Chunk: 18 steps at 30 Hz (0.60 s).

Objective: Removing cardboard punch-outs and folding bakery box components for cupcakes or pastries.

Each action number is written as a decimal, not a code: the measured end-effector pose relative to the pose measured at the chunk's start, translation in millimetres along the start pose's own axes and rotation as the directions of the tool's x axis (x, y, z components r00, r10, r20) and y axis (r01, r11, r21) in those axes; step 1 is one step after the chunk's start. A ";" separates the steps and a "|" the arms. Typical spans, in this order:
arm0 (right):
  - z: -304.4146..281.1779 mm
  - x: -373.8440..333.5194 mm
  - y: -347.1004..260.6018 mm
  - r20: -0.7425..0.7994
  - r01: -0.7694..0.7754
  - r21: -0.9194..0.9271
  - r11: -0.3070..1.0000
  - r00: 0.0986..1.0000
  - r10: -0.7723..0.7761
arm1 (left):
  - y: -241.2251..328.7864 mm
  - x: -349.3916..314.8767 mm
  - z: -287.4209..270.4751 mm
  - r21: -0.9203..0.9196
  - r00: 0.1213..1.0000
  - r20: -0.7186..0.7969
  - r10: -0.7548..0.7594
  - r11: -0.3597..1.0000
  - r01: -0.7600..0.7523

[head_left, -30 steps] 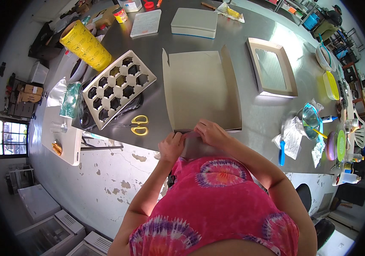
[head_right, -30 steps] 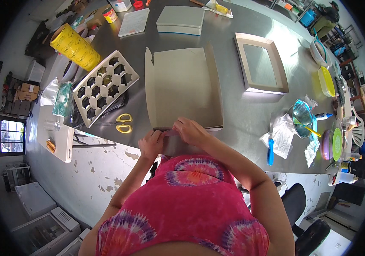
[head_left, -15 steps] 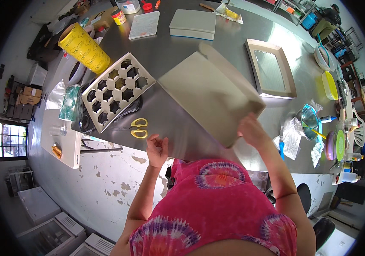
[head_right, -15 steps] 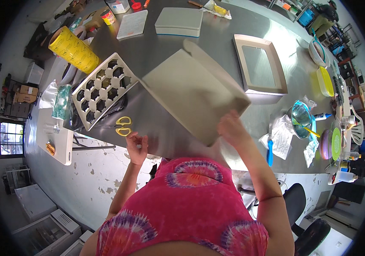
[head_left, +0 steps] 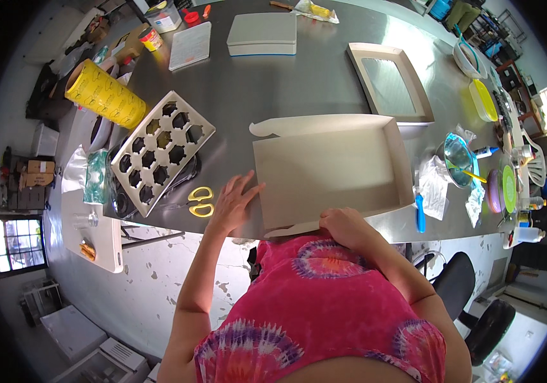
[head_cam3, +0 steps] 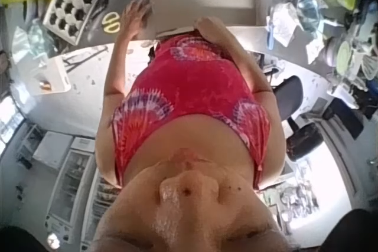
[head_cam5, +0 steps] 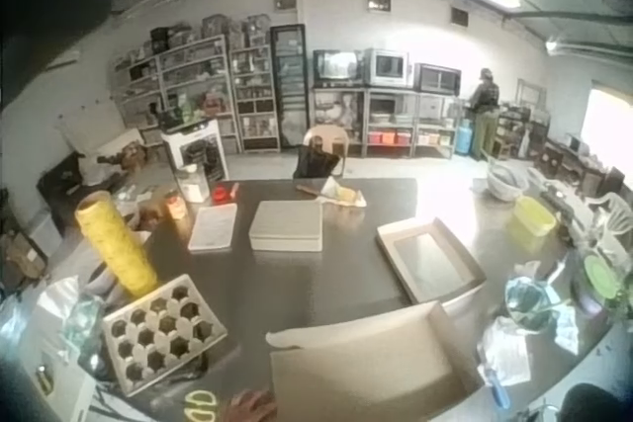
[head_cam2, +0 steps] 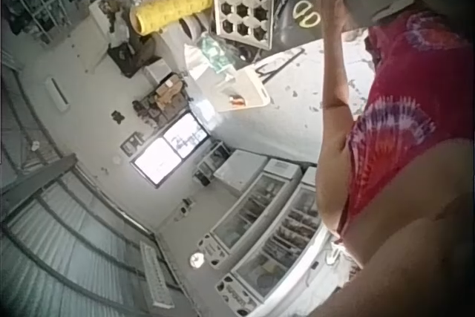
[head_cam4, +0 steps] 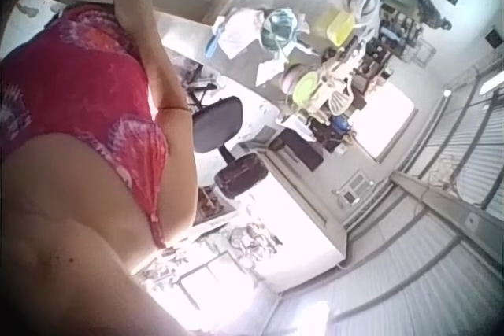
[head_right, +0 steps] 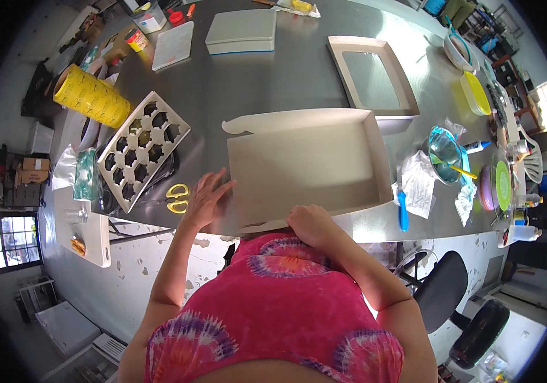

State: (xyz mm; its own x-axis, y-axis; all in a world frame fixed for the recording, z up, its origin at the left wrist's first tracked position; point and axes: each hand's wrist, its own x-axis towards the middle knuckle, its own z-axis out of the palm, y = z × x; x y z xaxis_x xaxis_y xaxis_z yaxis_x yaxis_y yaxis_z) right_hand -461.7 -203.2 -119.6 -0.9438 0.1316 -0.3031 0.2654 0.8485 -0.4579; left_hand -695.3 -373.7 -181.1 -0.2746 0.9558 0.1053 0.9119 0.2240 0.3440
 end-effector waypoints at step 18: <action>-19.7 17.4 19.8 -0.425 -0.301 -0.221 0.928 0.886 0.186 | 1.5 7.1 14.2 -0.121 0.902 0.313 0.296 0.955 -0.271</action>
State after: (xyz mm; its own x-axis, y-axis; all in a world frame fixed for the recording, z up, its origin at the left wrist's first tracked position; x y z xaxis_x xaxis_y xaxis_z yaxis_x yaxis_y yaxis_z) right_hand -476.8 -174.0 -117.4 -0.8703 0.4925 0.0012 0.4869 0.8607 -0.1490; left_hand -691.6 -363.9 -193.1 0.1177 0.9885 -0.0953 0.9081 -0.0683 0.4132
